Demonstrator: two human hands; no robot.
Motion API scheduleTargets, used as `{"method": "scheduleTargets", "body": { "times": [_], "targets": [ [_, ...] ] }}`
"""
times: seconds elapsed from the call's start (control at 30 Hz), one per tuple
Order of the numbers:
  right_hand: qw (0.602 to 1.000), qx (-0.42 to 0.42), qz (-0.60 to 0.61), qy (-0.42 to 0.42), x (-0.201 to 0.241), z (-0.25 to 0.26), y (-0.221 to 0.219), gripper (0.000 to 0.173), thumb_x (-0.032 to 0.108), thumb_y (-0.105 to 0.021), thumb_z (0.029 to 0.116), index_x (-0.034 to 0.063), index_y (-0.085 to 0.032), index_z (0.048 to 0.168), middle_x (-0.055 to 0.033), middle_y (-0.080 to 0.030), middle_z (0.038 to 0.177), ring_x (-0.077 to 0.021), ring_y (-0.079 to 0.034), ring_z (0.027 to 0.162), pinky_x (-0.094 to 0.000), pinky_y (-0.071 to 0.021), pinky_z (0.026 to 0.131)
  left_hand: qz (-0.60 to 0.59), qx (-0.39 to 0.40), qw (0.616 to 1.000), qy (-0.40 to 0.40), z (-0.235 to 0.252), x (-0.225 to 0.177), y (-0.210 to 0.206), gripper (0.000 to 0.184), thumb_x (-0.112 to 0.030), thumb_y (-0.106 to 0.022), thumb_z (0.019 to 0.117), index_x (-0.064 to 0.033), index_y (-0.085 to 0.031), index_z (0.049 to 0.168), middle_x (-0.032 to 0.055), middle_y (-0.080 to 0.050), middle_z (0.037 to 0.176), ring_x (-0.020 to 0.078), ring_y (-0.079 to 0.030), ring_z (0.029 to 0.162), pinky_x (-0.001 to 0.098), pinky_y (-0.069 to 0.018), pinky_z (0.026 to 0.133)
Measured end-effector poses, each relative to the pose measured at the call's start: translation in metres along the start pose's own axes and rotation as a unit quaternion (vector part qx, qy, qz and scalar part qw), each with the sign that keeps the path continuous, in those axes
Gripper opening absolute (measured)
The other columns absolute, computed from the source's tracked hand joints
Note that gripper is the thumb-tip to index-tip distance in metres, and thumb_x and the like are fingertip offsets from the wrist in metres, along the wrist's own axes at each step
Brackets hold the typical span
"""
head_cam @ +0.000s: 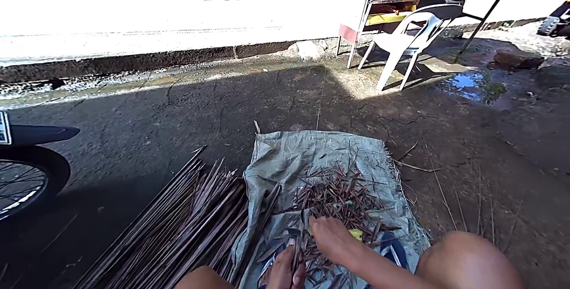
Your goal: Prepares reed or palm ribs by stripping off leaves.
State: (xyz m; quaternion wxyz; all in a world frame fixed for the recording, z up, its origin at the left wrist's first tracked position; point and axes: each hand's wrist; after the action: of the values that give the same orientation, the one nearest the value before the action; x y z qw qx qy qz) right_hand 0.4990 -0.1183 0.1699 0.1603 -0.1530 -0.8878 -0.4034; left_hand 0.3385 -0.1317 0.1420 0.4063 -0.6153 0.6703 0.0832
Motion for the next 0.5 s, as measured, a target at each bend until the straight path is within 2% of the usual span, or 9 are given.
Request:
{"method": "scheduleTargets", "body": {
  "times": [0.13, 0.23, 0.27, 0.33, 0.4, 0.5],
  "targets": [
    [0.995, -0.066, -0.045, -0.051, -0.022, 0.014, 0.018, 0.031, 0.003, -0.040, 0.1069, -0.0065, -0.054, 0.133, -0.0297, -0.066, 0.121, -0.0467, -0.065, 0.115, -0.0589, -0.0514, 0.093, 0.011, 0.008, 1.000, 0.015, -0.001, -0.001, -0.002, 0.048, -0.024, -0.011, 0.1140, -0.0091, -0.048, 0.087, -0.0060, -0.046, 0.050, 0.0001, -0.045, 0.039, 0.0130, -0.0402, 0.042],
    [0.980, -0.160, -0.071, -0.099, -0.036, 0.022, 0.028, 0.034, 0.003, -0.037, 0.1078, -0.0049, -0.054, 0.137, -0.0291, -0.064, 0.123, -0.0458, -0.068, 0.106, -0.0570, -0.0533, 0.087, 0.017, 0.010, 1.000, 0.006, -0.001, 0.001, -0.001, 0.047, -0.023, -0.011, 0.1139, -0.0103, -0.047, 0.085, -0.0081, -0.041, 0.049, -0.0018, -0.038, 0.038, 0.0122, -0.0340, 0.040],
    [0.971, -0.187, -0.066, -0.131, -0.044, 0.024, 0.035, 0.035, 0.003, -0.038, 0.1074, -0.0044, -0.054, 0.138, -0.0287, -0.064, 0.124, -0.0460, -0.068, 0.106, -0.0571, -0.0538, 0.087, 0.014, 0.010, 1.000, 0.008, -0.002, 0.001, 0.000, 0.047, -0.022, -0.011, 0.1139, -0.0105, -0.047, 0.085, -0.0082, -0.040, 0.048, -0.0022, -0.037, 0.037, 0.0118, -0.0330, 0.039],
    [0.966, -0.186, -0.040, -0.176, -0.056, 0.022, 0.054, 0.035, 0.004, -0.040, 0.1071, -0.0033, -0.051, 0.140, -0.0277, -0.063, 0.128, -0.0458, -0.066, 0.113, -0.0583, -0.0521, 0.091, 0.007, 0.009, 1.000, 0.011, -0.004, 0.001, 0.001, 0.048, -0.021, -0.011, 0.1136, -0.0109, -0.047, 0.084, -0.0086, -0.040, 0.047, -0.0026, -0.036, 0.036, 0.0116, -0.0320, 0.038],
    [0.977, -0.153, 0.017, -0.146, -0.052, 0.010, 0.054, 0.033, 0.007, -0.043, 0.1074, -0.0038, -0.053, 0.136, -0.0292, -0.065, 0.125, -0.0466, -0.064, 0.117, -0.0599, -0.0504, 0.096, 0.001, 0.002, 1.000, 0.011, -0.004, 0.003, 0.001, 0.048, -0.021, -0.011, 0.1138, -0.0108, -0.047, 0.084, -0.0086, -0.039, 0.047, -0.0022, -0.035, 0.036, 0.0118, -0.0314, 0.038],
    [0.992, -0.049, 0.118, 0.001, -0.019, -0.008, 0.013, 0.029, 0.011, -0.047, 0.1072, -0.0082, -0.062, 0.123, -0.0311, -0.066, 0.113, -0.0456, -0.064, 0.111, -0.0591, -0.0491, 0.096, -0.010, -0.008, 1.000, 0.003, -0.002, 0.000, 0.000, 0.047, -0.021, -0.012, 0.1141, -0.0109, -0.046, 0.083, -0.0092, -0.038, 0.046, -0.0029, -0.035, 0.035, 0.0111, -0.0313, 0.038]
  ]
}}
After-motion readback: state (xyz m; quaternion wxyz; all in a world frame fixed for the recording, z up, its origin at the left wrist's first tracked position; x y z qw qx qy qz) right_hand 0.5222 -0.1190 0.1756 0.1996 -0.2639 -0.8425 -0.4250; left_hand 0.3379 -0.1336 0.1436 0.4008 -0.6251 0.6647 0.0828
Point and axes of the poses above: each hand's wrist, its own z-axis towards the middle knuckle, its own y-axis out of the back of the hand, x = y × z
